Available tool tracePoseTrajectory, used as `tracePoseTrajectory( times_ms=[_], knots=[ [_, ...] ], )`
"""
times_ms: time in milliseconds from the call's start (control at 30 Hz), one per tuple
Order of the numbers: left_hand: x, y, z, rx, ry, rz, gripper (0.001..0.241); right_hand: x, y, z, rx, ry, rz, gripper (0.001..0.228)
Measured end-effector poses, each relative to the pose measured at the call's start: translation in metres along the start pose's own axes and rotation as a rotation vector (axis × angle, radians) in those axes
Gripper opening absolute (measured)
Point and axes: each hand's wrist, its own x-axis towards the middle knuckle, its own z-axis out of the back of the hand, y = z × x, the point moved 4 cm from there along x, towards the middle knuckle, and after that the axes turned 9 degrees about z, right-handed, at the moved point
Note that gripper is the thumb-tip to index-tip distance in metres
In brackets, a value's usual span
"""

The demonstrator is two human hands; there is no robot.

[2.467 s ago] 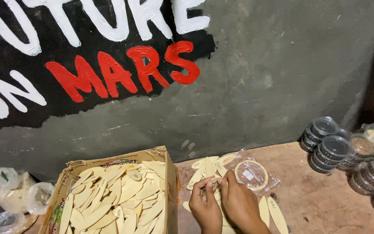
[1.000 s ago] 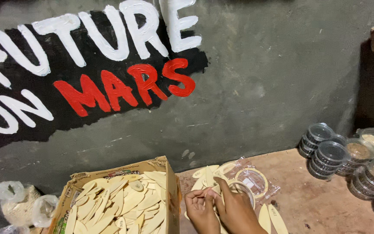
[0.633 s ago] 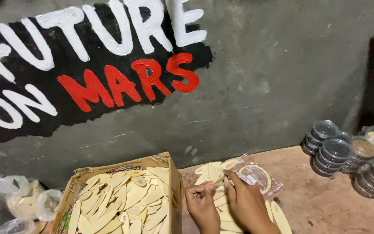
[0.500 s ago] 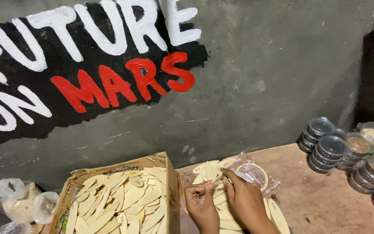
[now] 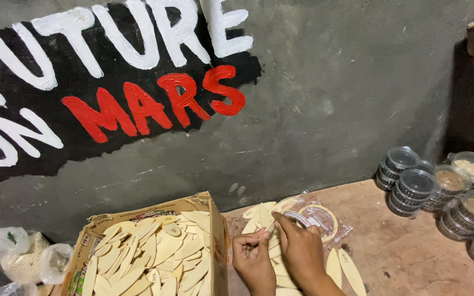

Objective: The person applies adhesive strips to wooden petal-shaped pieces by hand, taking each strip from a plastic sheet and placing it onto the wooden pieces.

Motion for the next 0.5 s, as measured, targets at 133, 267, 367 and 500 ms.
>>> tracePoseTrajectory(
  times_ms=[133, 267, 367, 500],
  knots=[
    [0.0006, -0.0009, 0.0014, 0.013, 0.009, -0.016, 0.027, -0.0007, -0.0015, -0.0073, -0.032, 0.024, -0.027, 0.032],
    [0.0004, -0.0033, 0.0003, 0.011, 0.009, -0.020, 0.027, -0.0020, -0.0032, -0.0113, -0.045, 0.011, -0.017, 0.032],
    [-0.0004, -0.0022, -0.0001, -0.009, 0.002, 0.003, 0.027, -0.0020, -0.0026, -0.0095, -0.043, 0.012, -0.025, 0.030],
    [-0.0011, -0.0033, -0.0002, -0.001, 0.000, 0.033, 0.028, -0.0012, -0.0004, -0.0059, -0.044, -0.009, -0.016, 0.030]
  ],
)
